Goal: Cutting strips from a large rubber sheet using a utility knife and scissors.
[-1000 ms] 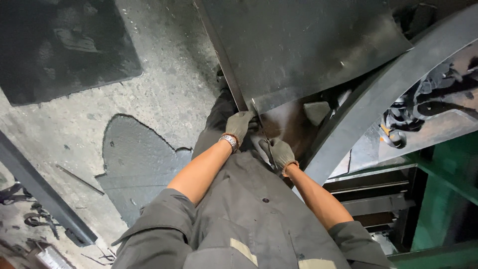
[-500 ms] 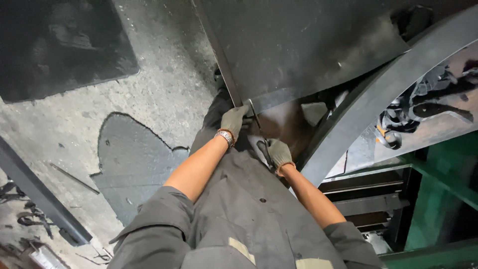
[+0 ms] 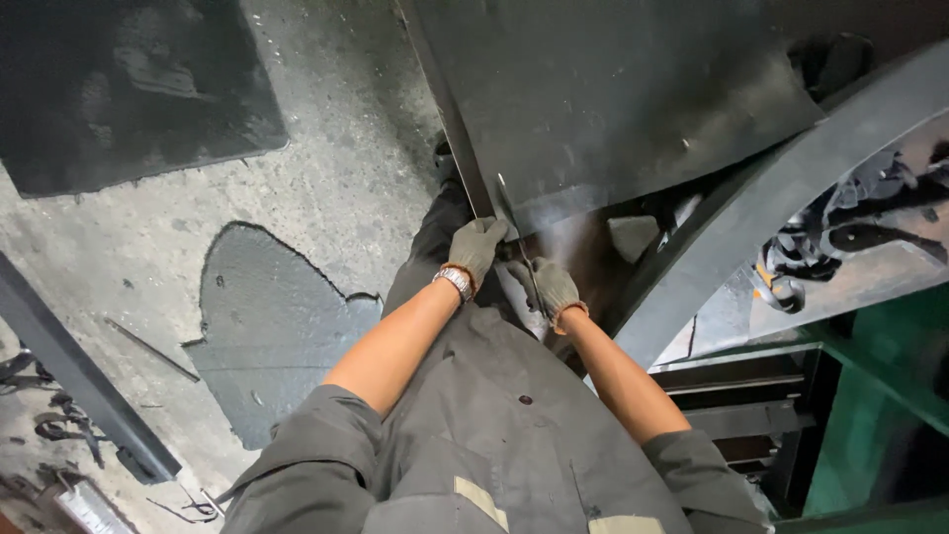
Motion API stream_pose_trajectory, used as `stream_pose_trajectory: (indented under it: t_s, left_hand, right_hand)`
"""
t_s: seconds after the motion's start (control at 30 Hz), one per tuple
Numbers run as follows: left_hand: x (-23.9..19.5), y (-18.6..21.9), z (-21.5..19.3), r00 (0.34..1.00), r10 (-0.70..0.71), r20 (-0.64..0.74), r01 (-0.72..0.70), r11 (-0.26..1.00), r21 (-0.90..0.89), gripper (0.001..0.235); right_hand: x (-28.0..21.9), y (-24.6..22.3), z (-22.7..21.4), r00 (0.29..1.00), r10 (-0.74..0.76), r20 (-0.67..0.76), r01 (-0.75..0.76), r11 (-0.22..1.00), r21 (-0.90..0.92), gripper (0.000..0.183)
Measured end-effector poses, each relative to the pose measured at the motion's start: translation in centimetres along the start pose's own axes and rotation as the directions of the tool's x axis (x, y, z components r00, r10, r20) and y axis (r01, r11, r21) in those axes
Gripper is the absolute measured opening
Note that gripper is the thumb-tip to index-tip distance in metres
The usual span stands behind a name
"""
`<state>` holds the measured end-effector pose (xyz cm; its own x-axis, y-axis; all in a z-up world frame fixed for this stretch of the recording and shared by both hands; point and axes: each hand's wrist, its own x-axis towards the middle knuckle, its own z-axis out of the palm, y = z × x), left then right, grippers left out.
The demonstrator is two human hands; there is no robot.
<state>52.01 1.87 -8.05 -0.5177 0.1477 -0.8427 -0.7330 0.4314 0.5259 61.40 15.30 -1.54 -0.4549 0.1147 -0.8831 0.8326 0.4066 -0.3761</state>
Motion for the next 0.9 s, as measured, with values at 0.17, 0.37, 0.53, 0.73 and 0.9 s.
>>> stream_pose_trajectory:
  t_s: [0.17,0.37,0.53,0.73,0.9]
  left_hand:
    - [0.6,-0.1,-0.1,1.000,-0.028,0.002,0.028,0.999,0.032,0.044]
    - [-1.3,6.1,-0.6,0.989,0.105,-0.105,-0.110,0.993,-0.044,0.056]
    - [-0.1,5.1,-0.4,0.986,0.059,-0.154,-0.042,0.992,0.116,0.062]
    - [-1.5,7.4,-0.3,0.990,0.038,-0.134,-0.039,0.999,-0.006,0.059]
    - [0.0,5.0,-0.3,0.993,0.014,-0.115,-0.019,0.999,-0.042,0.061]
  right_hand:
    - [0.7,1.4,0.6,0.920,-0.389,-0.051,0.374,0.908,-0.189,0.041]
    - [0.8,1.0,1.0,0.993,0.063,-0.095,-0.069,0.996,-0.061,0.063]
    - [3.4,4.5,3.3,0.978,-0.089,-0.190,0.063,0.988,-0.138,0.058]
    - [4.6,5.8,4.3,0.965,-0.124,-0.233,0.078,0.977,-0.198,0.052]
    - [3.4,4.2,3.4,0.963,-0.103,-0.251,0.064,0.985,-0.158,0.049]
